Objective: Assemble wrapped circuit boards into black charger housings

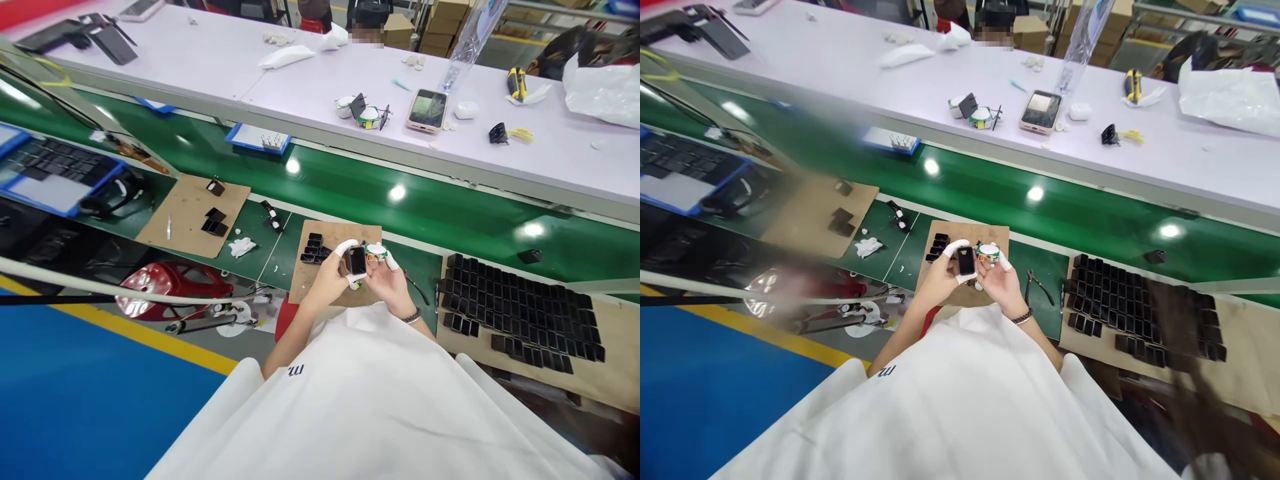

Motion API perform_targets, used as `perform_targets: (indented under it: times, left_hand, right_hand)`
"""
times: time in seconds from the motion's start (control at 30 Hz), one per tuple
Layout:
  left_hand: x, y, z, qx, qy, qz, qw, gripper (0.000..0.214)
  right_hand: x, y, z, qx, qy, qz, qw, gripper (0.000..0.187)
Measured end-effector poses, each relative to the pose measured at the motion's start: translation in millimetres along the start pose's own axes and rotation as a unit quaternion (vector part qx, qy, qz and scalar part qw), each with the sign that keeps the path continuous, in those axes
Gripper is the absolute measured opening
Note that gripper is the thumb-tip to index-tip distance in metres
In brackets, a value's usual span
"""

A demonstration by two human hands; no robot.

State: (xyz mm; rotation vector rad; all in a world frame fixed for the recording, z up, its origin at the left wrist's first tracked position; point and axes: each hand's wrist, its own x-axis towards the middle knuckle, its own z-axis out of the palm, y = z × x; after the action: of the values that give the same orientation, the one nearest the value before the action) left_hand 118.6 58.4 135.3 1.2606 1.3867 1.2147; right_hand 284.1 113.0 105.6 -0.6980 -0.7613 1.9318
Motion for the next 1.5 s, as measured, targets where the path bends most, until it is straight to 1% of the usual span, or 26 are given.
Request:
perform_targets:
  times: [0.1, 0.13, 0.2, 0.3, 0.37, 0.43, 0.53, 0.6, 0.67, 0.77, 0.9, 0.97, 1.03, 1.1, 1.17, 1.23, 1.27, 1.33, 1.5]
  left_hand:
    - [-12.6, 13.9, -4.6, 0.032, 0.029, 0.004, 0.999, 0.068]
    - [-17.1, 18.5, -5.1, 0.031, 0.042, 0.011, 0.999, 0.067]
    - [-27.0, 28.5, -5.2, 0.026, 0.049, 0.013, 0.998, 0.066]
    - [-42.6, 45.3, -4.5, 0.04, 0.045, 0.014, 0.998, 0.063]
    - [-51.9, 56.4, -3.4, 0.053, 0.05, 0.029, 0.997, 0.061]
    - [-59.6, 65.9, -1.6, 0.056, 0.054, 0.044, 0.996, 0.059]
    - [-67.4, 76.5, 1.9, 0.058, 0.071, 0.07, 0.993, 0.059]
    - [-70.8, 82.0, 4.0, 0.065, 0.087, 0.084, 0.991, 0.06]
    - [-73.1, 86.9, 6.0, 0.07, 0.086, 0.093, 0.989, 0.061]
    - [-75.4, 92.5, 10.1, 0.068, 0.067, 0.11, 0.989, 0.06]
    - [-76.2, 95.5, 18.6, 0.057, 0.055, 0.142, 0.987, 0.058]
    - [-76.1, 95.9, 23.5, 0.052, 0.048, 0.159, 0.985, 0.059]
    - [-76.4, 96.7, 28.3, 0.053, 0.04, 0.168, 0.984, 0.06]
    - [-77.6, 98.0, 33.0, 0.059, 0.031, 0.168, 0.983, 0.062]
    - [-79.4, 99.5, 37.6, 0.067, 0.027, 0.167, 0.983, 0.062]
    - [-81.7, 100.5, 42.3, 0.07, 0.027, 0.167, 0.983, 0.063]
    - [-83.0, 100.7, 44.7, 0.07, 0.027, 0.167, 0.983, 0.064]
    - [-85.8, 100.7, 49.2, 0.071, 0.027, 0.165, 0.983, 0.066]
    - [-95.7, 100.8, 60.1, 0.085, 0.028, 0.168, 0.982, 0.071]
  right_hand:
    - [-16.4, -16.2, 13.1, 0.027, 0.031, -0.013, 0.999, 0.029]
    - [-21.9, -23.7, 18.9, 0.028, 0.044, -0.029, 0.998, 0.031]
    - [-33.3, -39.8, 32.4, -0.001, 0.053, -0.078, 0.996, 0.039]
    - [-50.3, -58.6, 52.8, -0.08, 0.034, -0.161, 0.983, 0.04]
    - [-60.4, -63.7, 61.8, -0.128, 0.016, -0.201, 0.971, 0.039]
    - [-68.4, -63.9, 65.2, -0.174, -0.015, -0.224, 0.959, 0.036]
    - [-75.6, -62.1, 61.4, -0.221, -0.07, -0.265, 0.936, 0.033]
    - [-78.6, -63.1, 57.2, -0.234, -0.08, -0.297, 0.922, 0.034]
    - [-81.8, -66.7, 55.2, -0.244, -0.085, -0.321, 0.911, 0.032]
    - [-88.3, -75.1, 58.1, -0.237, -0.106, -0.345, 0.902, 0.032]
    - [-97.9, -83.7, 61.0, -0.211, -0.137, -0.356, 0.9, 0.037]
    - [-102.3, -84.8, 56.4, -0.205, -0.131, -0.353, 0.903, 0.037]
    - [-106.6, -83.7, 47.8, -0.211, -0.105, -0.347, 0.908, 0.034]
    - [-110.6, -81.4, 37.6, -0.215, -0.075, -0.357, 0.906, 0.034]
    - [-114.6, -78.8, 28.4, -0.207, -0.048, -0.369, 0.905, 0.043]
    - [-118.7, -77.0, 21.8, -0.198, -0.033, -0.358, 0.912, 0.057]
    - [-120.9, -76.6, 19.4, -0.199, -0.03, -0.342, 0.918, 0.062]
    - [-125.5, -76.6, 16.2, -0.204, -0.036, -0.318, 0.925, 0.065]
    - [-138.2, -79.4, 10.1, -0.194, -0.031, -0.311, 0.93, 0.059]
